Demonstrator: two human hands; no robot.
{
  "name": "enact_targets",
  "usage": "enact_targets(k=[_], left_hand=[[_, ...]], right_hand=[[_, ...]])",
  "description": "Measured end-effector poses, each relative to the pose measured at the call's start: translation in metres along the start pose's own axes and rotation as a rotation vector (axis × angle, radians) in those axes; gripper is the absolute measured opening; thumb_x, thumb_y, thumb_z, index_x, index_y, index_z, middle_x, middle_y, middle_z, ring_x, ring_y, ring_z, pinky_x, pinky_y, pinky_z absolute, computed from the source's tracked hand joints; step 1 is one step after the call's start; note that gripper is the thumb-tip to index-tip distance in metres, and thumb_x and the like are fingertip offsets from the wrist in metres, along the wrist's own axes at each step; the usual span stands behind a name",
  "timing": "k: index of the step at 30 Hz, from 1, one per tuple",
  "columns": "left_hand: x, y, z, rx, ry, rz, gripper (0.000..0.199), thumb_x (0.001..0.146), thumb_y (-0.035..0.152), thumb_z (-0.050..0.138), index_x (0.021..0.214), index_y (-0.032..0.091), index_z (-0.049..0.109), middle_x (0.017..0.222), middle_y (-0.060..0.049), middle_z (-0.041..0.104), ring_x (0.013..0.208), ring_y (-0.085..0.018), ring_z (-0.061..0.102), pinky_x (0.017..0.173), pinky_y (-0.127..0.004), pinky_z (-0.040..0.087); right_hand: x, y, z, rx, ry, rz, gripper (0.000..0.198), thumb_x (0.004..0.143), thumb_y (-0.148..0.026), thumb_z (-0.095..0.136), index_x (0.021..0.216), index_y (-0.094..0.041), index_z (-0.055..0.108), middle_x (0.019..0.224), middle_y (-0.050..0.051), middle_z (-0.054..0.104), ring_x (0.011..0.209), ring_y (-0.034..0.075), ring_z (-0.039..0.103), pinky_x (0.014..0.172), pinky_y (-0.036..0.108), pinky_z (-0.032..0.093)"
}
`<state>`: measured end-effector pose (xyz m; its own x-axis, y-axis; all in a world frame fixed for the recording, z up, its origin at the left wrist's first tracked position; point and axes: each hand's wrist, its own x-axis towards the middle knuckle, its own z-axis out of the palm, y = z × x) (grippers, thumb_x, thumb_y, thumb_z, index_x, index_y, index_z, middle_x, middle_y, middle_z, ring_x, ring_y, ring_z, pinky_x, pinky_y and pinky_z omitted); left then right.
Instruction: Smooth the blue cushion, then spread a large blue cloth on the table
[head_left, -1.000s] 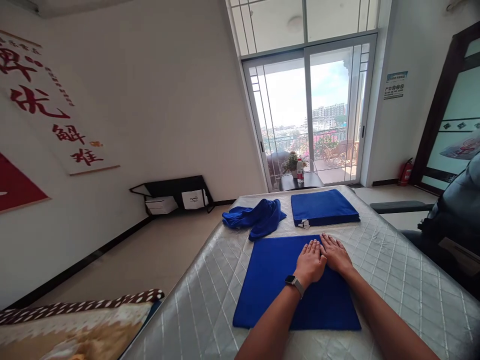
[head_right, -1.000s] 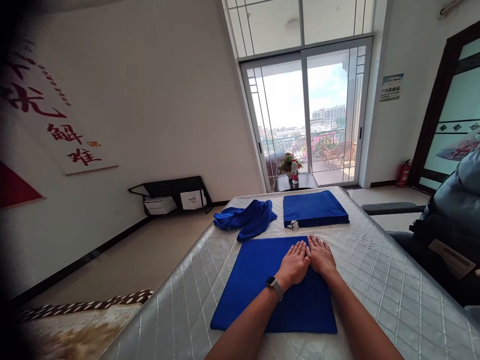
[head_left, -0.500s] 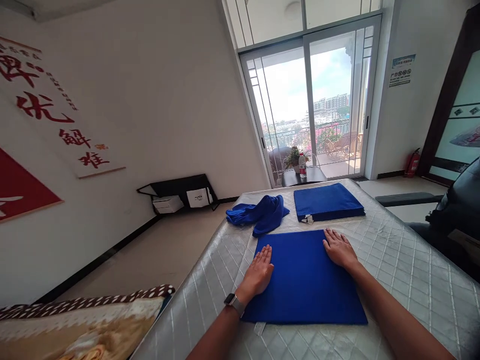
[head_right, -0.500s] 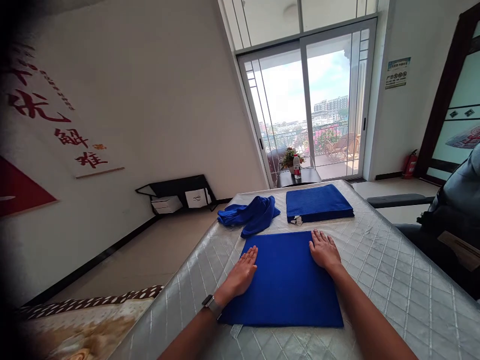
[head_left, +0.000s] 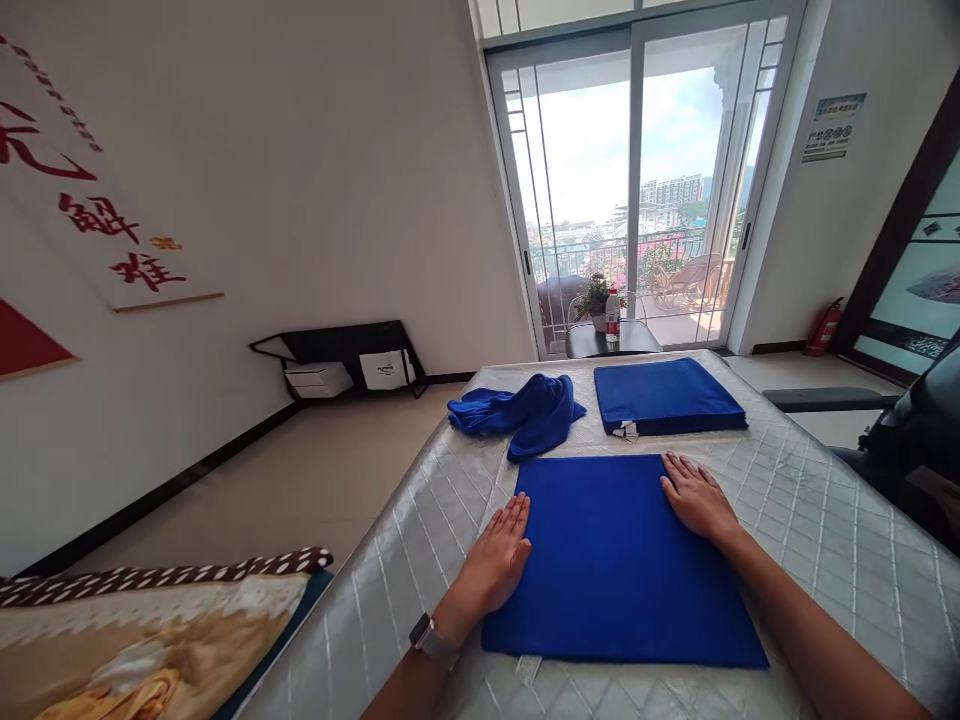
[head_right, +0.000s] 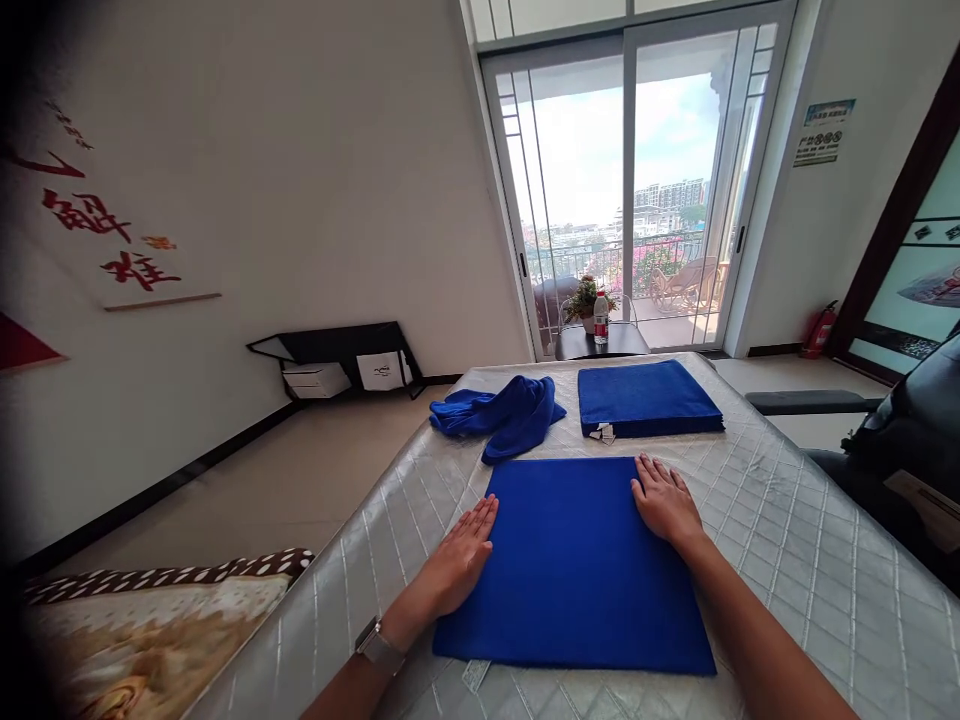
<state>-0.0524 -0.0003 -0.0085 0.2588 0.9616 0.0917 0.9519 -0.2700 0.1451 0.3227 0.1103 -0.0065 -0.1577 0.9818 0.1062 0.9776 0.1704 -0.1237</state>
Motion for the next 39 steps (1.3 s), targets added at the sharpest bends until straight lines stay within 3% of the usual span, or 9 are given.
enact_targets(k=[13, 17, 22, 30, 34, 39], left_hand=[[-0.002, 0.005, -0.012, -0.017, -0.039, 0.002, 0.059, 0.099, 0.033, 0.023, 0.154, 0.012, 0.016, 0.161, -0.007, 0.014, 0.148, -0.019, 0.010, 0.121, -0.038, 0.016], [-0.005, 0.011, -0.021, 0.003, -0.063, -0.009, 0.060, 0.099, 0.031, 0.024, 0.153, 0.007, 0.017, 0.161, -0.012, 0.014, 0.148, -0.020, 0.011, 0.121, -0.039, 0.017], [-0.008, 0.014, -0.024, 0.024, -0.053, 0.011, 0.060, 0.098, 0.030, 0.025, 0.153, 0.007, 0.018, 0.160, -0.013, 0.017, 0.148, -0.021, 0.012, 0.120, -0.041, 0.020], [-0.008, 0.011, -0.016, 0.083, -0.010, 0.035, 0.059, 0.097, 0.027, 0.026, 0.152, 0.005, 0.021, 0.159, -0.015, 0.019, 0.147, -0.022, 0.016, 0.119, -0.042, 0.022], [-0.006, 0.004, -0.006, 0.101, 0.022, 0.053, 0.057, 0.098, 0.027, 0.026, 0.152, 0.009, 0.023, 0.159, -0.013, 0.023, 0.147, -0.021, 0.020, 0.118, -0.040, 0.024], [-0.002, -0.009, 0.012, 0.093, 0.089, 0.096, 0.056, 0.100, 0.030, 0.027, 0.154, 0.015, 0.017, 0.159, -0.012, 0.024, 0.146, -0.022, 0.024, 0.117, -0.043, 0.027]], right_hand=[[-0.001, -0.001, -0.001, -0.047, 0.006, -0.022, 0.060, 0.099, -0.042, 0.015, 0.155, -0.022, 0.019, 0.160, -0.002, 0.021, 0.146, 0.017, 0.017, 0.119, 0.040, 0.014], [-0.007, -0.008, -0.009, -0.089, 0.120, -0.019, 0.058, 0.099, -0.036, 0.020, 0.153, -0.018, 0.027, 0.158, 0.003, 0.028, 0.145, 0.021, 0.021, 0.118, 0.044, 0.017], [-0.017, -0.023, -0.026, -0.202, 0.256, -0.083, 0.055, 0.096, -0.025, 0.027, 0.148, -0.015, 0.038, 0.154, 0.009, 0.037, 0.144, 0.025, 0.025, 0.119, 0.050, 0.009], [-0.062, -0.020, -0.037, -0.191, -0.035, -0.009, 0.057, 0.097, -0.031, 0.023, 0.151, -0.016, 0.032, 0.156, 0.007, 0.032, 0.144, 0.026, 0.027, 0.115, 0.050, 0.023], [-0.085, -0.019, -0.031, -0.113, -0.122, -0.015, 0.060, 0.098, -0.042, 0.019, 0.153, -0.019, 0.025, 0.160, 0.004, 0.021, 0.146, 0.026, 0.019, 0.116, 0.051, 0.020], [-0.088, -0.020, -0.033, -0.043, -0.167, 0.032, 0.066, 0.097, -0.049, 0.017, 0.155, -0.017, 0.016, 0.161, 0.003, 0.014, 0.147, 0.025, 0.013, 0.118, 0.051, 0.013]])
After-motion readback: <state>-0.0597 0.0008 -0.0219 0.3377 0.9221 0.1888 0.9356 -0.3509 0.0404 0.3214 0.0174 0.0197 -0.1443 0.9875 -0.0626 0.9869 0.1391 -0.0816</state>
